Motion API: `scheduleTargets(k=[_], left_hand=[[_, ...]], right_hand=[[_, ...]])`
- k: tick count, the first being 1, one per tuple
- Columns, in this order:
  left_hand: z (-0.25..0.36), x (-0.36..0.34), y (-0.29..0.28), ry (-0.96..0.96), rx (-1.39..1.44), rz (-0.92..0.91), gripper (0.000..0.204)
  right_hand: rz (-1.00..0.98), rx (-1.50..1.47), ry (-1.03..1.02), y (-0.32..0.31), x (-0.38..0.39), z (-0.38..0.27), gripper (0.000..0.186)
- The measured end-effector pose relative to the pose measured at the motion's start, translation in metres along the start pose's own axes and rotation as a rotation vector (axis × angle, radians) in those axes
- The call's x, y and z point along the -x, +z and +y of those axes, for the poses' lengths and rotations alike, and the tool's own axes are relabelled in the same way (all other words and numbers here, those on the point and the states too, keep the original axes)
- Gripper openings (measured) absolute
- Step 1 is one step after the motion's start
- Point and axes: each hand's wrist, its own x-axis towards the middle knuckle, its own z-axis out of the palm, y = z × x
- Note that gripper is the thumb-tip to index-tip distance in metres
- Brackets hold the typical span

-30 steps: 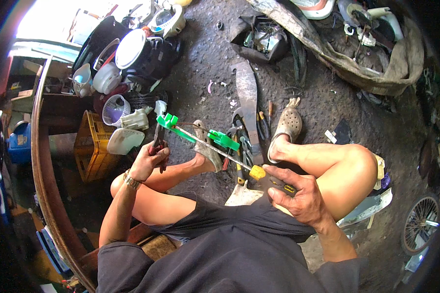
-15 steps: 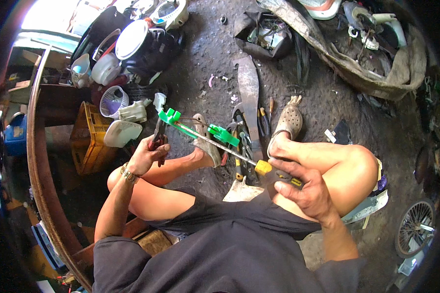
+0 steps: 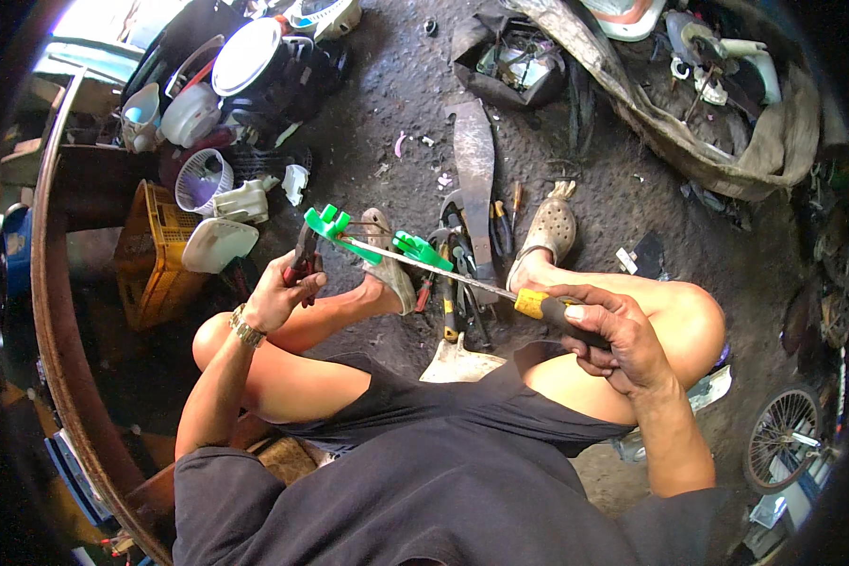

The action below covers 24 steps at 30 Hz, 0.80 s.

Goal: The person sits on the floor and uses pliers and a screwdriver to manipulate a green plastic object, then examines and pries at a white remote control. The person later walks outside and handles large sacks of material.

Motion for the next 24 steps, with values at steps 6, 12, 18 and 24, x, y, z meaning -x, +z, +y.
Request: scheduleTargets(k=[6,12,18,24], left_hand=[[0.000,-0.001,-0.005,-0.010,-0.046,-0.025,0.017],[-0.004,-0.003,-0.006,0.002,-0.040,-0.015,0.017],[0.015,0.009,-0.005,-0.006,-0.111,-0.063,0.018],[0.021,0.019,-0.009,-0.033,-0.084,-0.134,0.013]], right_hand=[[0.037,0.288,-0.187,0.006,-0.002,-0.010,0.036],[0.090,0.580,-0.297,0.022,0.010,-0.029,0.038],[-0.184,-0.083,0.305,0.038,0.042,-0.015,0.051],[-0.092,0.180,0.261,0.044,0.037,-0.006,0.056]])
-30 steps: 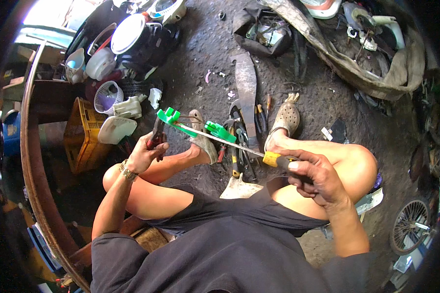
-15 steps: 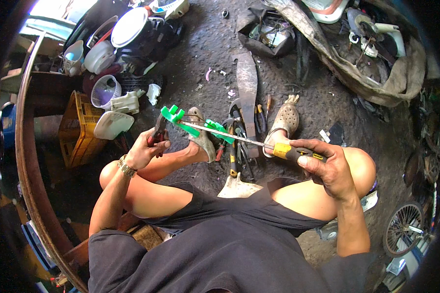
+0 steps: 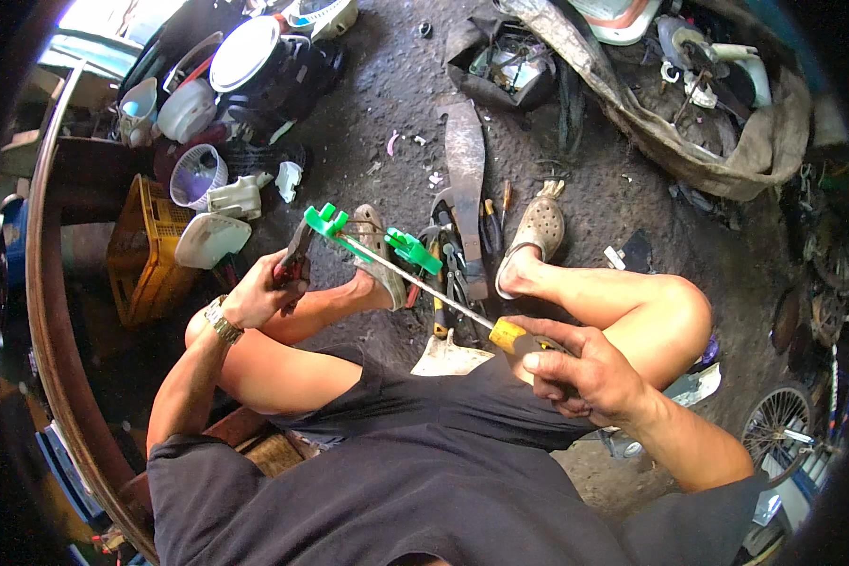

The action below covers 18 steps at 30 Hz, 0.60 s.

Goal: The person sits on the floor and uses pliers and a screwdriver to manipulate a green plastic object, then examines and pries at a white remote control. The person later walks outside and handles large sacks of material.

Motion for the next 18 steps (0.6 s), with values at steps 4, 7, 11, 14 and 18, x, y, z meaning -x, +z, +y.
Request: scheduleTargets(k=[4,7,11,14,18], left_hand=[[0.000,0.005,0.002,-0.007,0.052,-0.006,0.014],[-0.006,0.007,0.001,0.010,0.007,0.002,0.014],[-0.012,0.005,0.002,0.005,0.123,0.015,0.013],[-0.008,0.003,-0.002,-0.007,0.077,-0.008,0.013],[-0.008,-0.006,-0.002,-0.004,0.114,0.007,0.012]], right_hand=[[0.014,0.084,-0.028,-0.004,-0.007,-0.003,0.053],[0.261,1.593,-1.163,-0.017,-0.019,0.007,0.053],[0.125,0.920,-0.861,-0.012,-0.022,-0.004,0.054],[-0.064,0.022,-0.125,-0.005,-0.010,-0.029,0.053],[0.078,0.546,-0.338,-0.013,-0.027,-0.004,0.040]])
